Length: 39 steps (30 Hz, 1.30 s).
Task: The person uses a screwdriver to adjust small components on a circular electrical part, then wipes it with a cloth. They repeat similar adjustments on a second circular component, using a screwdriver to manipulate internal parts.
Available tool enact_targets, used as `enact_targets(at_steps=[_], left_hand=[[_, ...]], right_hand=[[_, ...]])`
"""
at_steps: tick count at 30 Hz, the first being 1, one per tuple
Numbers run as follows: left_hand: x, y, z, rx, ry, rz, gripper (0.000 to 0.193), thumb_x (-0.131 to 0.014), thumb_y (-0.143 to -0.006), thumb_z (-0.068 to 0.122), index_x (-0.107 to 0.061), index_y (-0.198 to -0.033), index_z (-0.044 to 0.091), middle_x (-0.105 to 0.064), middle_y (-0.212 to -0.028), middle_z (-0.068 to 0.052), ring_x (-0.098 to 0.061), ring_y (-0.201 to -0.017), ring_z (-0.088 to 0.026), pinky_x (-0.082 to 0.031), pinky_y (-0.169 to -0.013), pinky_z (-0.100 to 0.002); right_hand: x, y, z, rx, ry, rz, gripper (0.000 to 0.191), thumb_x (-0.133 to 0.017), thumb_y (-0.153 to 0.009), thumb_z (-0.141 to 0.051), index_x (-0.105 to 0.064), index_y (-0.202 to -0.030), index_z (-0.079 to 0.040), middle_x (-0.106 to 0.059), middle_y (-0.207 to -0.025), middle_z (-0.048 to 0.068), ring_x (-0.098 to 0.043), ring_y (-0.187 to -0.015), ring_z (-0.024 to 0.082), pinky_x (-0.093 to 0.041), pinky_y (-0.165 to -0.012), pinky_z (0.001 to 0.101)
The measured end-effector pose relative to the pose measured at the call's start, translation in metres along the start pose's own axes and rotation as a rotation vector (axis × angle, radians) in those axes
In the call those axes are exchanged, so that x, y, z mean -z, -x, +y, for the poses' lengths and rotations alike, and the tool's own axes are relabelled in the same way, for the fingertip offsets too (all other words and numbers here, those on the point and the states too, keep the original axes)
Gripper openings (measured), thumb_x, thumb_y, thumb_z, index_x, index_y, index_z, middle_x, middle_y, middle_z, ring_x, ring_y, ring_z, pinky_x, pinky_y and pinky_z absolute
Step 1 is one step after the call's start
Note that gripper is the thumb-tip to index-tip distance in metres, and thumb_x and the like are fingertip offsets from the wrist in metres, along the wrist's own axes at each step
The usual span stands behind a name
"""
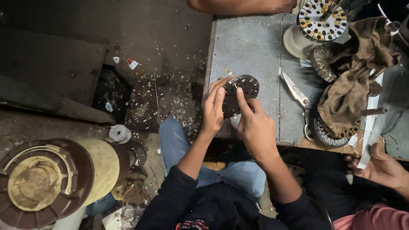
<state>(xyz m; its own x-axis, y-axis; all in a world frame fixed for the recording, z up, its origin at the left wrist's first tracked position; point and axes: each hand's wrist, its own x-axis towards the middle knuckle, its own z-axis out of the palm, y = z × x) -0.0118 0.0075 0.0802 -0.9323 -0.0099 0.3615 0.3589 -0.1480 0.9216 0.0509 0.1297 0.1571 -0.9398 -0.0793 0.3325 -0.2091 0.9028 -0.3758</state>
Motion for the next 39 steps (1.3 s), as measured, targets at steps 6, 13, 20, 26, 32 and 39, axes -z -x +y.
enact_targets(at_steps=[6, 13, 20, 26, 32, 39], left_hand=[[-0.003, -0.002, -0.008, 0.008, 0.104, 0.038, 0.042, -0.042, -0.112, 0.023, -0.054, -0.144, -0.001, -0.056, -0.149, -0.014, -0.050, -0.141, -0.025, -0.035, -0.121, -0.036], [0.000, -0.004, -0.018, -0.023, 0.070, -0.024, 0.042, -0.039, -0.114, 0.024, -0.064, -0.135, -0.002, -0.063, -0.139, -0.014, -0.055, -0.135, -0.025, -0.037, -0.120, -0.035], [-0.004, 0.003, -0.022, 0.245, 0.304, 0.031, 0.040, -0.044, -0.113, 0.025, -0.063, -0.135, -0.002, -0.065, -0.128, -0.013, -0.059, -0.118, -0.022, -0.045, -0.107, -0.036], [-0.001, -0.001, -0.021, 0.036, 0.151, -0.003, 0.042, -0.040, -0.114, 0.025, -0.064, -0.135, -0.002, -0.063, -0.141, -0.012, -0.053, -0.137, -0.021, -0.037, -0.120, -0.033], [-0.003, 0.002, -0.030, 0.115, 0.187, 0.024, 0.041, -0.042, -0.113, 0.027, -0.064, -0.134, -0.001, -0.063, -0.138, -0.011, -0.055, -0.132, -0.020, -0.039, -0.117, -0.033], [-0.004, 0.003, -0.032, 0.132, 0.273, 0.031, 0.039, -0.045, -0.113, 0.027, -0.063, -0.134, 0.000, -0.064, -0.135, -0.008, -0.057, -0.127, -0.017, -0.042, -0.113, -0.030]], right_hand=[[0.022, -0.023, -0.007, 0.061, 0.102, -0.123, 0.064, -0.064, -0.083, -0.005, -0.057, -0.146, -0.012, -0.063, -0.100, 0.019, -0.067, -0.069, 0.040, -0.055, -0.062, 0.0485], [0.034, 0.005, 0.011, -0.007, -0.042, 0.018, 0.041, -0.066, -0.093, -0.009, -0.068, -0.134, -0.015, -0.070, -0.098, 0.014, -0.069, -0.079, 0.035, -0.052, -0.065, 0.0442], [0.003, 0.013, 0.023, -0.044, -0.366, 0.206, 0.037, -0.068, -0.097, -0.003, -0.068, -0.134, -0.011, -0.070, -0.103, 0.013, -0.070, -0.087, 0.027, -0.054, -0.078, 0.0358], [-0.006, 0.010, 0.019, -0.045, -0.313, 0.173, 0.042, -0.067, -0.095, -0.002, -0.068, -0.136, -0.012, -0.068, -0.100, 0.015, -0.068, -0.083, 0.029, -0.053, -0.076, 0.0376], [-0.011, 0.011, 0.008, -0.057, -0.266, 0.163, 0.040, -0.067, -0.096, -0.004, -0.069, -0.135, -0.013, -0.068, -0.101, 0.015, -0.068, -0.082, 0.032, -0.053, -0.072, 0.0400], [0.011, 0.010, -0.001, -0.030, -0.214, 0.070, 0.044, -0.068, -0.094, -0.009, -0.064, -0.138, -0.012, -0.068, -0.104, 0.016, -0.069, -0.083, 0.037, -0.054, -0.071, 0.0441]])
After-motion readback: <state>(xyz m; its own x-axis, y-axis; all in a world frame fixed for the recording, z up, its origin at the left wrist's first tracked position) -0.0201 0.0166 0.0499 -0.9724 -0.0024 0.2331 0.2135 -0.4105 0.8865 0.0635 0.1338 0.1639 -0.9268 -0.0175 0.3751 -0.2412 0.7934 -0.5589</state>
